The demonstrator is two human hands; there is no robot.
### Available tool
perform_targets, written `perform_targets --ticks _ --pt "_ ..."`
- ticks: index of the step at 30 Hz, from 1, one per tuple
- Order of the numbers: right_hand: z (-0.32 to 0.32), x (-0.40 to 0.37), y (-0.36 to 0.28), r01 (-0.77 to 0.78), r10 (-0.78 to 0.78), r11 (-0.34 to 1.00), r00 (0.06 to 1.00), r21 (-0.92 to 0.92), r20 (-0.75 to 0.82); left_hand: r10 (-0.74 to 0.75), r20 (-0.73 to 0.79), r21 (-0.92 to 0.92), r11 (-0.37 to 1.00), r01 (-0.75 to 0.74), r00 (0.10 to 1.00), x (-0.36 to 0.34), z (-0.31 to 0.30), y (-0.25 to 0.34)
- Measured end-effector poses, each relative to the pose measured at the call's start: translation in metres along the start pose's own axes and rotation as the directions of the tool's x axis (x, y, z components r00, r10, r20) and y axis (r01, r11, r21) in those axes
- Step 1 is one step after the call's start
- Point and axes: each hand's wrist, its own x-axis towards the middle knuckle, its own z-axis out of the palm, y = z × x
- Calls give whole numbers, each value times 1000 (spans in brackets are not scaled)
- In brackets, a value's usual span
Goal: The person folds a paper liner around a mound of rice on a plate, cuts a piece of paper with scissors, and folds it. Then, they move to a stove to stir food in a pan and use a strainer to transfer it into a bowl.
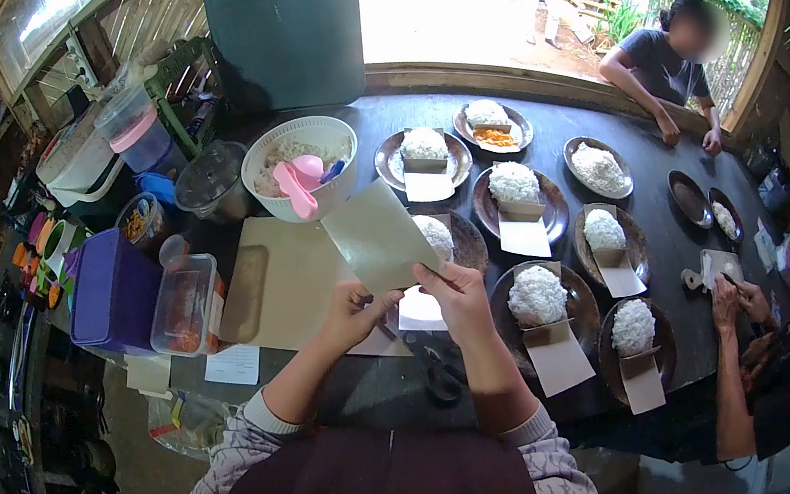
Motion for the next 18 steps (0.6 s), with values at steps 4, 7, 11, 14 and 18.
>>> perform_targets --ticks 4,7,11,14,18 --pt "-2 1 3 -23 23 1000 1000 18 -13 17 -2 41 999 -17 1000 1 -1 0" --pt "-4 3 6 -55 52 991 998 123 23 19 4 125 992 -20 1000 2 -2 0" --pt "2 2 -4 -47 40 968 999 245 35 -29 10 87 996 28 1000 0 -2 3" --pt "3 1 -6 -47 34 959 998 279 50 -92 14 44 995 91 996 -1 0 6" --pt "-7 5 0 -23 8 949 999 314 50 -68 80 98 993 60 995 0 -5 3"
